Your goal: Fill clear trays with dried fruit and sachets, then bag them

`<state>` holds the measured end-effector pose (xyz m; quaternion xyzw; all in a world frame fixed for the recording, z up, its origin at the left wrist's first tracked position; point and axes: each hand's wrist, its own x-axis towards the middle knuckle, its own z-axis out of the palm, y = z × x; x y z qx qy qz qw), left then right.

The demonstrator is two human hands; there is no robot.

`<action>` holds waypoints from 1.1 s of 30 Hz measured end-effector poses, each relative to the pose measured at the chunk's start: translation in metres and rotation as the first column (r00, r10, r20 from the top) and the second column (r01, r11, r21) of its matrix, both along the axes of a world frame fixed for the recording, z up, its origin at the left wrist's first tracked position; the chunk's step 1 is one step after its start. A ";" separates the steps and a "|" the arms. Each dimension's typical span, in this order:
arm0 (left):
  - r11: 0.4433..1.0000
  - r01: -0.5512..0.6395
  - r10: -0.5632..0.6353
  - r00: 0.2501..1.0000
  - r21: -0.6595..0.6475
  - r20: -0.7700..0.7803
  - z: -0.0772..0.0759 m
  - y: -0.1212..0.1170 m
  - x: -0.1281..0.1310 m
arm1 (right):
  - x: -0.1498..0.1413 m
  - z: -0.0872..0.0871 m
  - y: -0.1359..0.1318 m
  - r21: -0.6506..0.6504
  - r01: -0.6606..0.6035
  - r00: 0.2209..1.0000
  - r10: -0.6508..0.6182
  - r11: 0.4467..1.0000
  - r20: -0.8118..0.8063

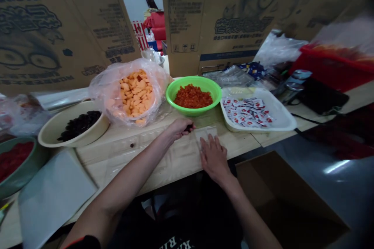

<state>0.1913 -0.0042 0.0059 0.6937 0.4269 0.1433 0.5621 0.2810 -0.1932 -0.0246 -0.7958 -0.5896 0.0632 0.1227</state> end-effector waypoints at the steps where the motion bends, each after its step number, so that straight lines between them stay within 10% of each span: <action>1: 1.000 0.020 -0.020 1.000 0.014 0.006 -0.001 -0.005 0.011 | -0.004 0.000 -0.003 -0.012 -0.012 1.000 0.011 1.000 -0.004; 8: 0.949 0.070 -0.047 0.996 0.307 -0.081 -0.010 -0.018 0.077 | -0.022 -0.002 -0.012 0.031 0.000 1.000 0.001 1.000 -0.022; 14: 0.897 0.140 -0.058 0.978 0.420 -0.201 -0.013 -0.023 0.076 | -0.019 -0.005 -0.012 0.055 -0.010 1.000 0.010 0.998 -0.004; 26: 0.841 -0.103 0.295 0.910 0.531 -0.291 0.020 0.025 -0.150 | 0.054 0.002 0.054 0.106 -0.050 0.997 0.043 0.993 0.065; 33: 0.816 0.230 0.094 0.853 0.530 -0.514 0.004 0.005 -0.172 | 0.070 -0.007 0.088 -0.013 -0.029 0.987 0.030 1.000 0.156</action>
